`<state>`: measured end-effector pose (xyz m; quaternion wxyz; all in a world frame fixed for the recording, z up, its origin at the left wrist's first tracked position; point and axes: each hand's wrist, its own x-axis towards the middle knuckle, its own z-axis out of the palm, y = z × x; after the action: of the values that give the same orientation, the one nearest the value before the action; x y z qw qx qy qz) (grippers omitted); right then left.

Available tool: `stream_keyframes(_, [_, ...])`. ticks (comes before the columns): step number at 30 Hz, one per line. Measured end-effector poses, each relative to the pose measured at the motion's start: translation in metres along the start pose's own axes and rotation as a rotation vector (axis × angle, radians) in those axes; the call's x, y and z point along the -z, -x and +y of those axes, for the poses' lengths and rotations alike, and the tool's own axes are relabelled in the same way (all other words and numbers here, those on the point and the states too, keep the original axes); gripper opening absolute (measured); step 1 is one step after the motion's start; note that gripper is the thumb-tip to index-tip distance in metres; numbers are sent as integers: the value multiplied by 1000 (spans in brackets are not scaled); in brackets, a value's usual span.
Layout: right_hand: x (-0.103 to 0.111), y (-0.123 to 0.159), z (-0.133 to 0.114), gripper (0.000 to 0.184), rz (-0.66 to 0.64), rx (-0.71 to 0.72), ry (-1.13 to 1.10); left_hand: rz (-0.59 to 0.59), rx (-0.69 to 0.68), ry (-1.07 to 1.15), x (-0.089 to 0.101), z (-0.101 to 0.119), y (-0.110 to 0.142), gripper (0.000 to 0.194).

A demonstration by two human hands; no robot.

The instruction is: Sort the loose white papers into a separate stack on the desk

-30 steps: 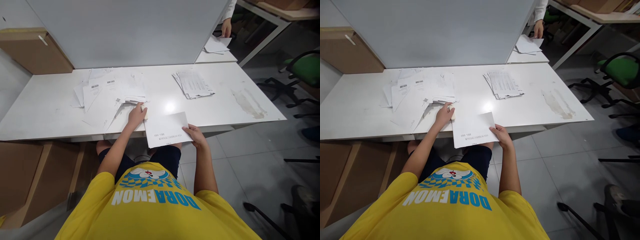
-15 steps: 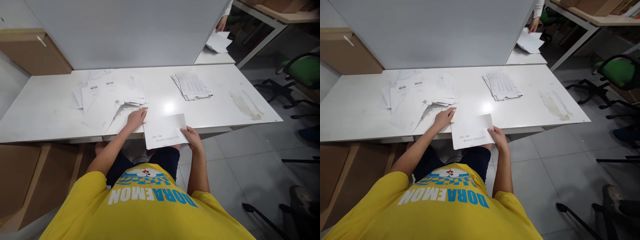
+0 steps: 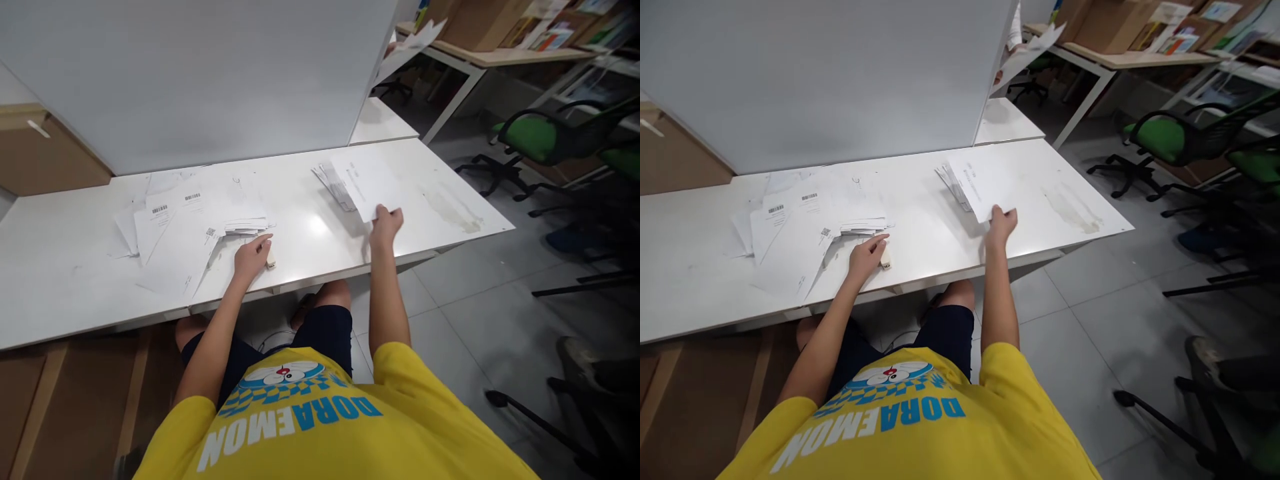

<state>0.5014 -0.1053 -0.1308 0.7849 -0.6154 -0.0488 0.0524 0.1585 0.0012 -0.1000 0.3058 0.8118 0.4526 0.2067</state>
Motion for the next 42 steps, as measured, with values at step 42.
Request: stream_keyframes(42, [-26,-31,48,51,-91,311,951,429,297,-541,154,-171,41,57])
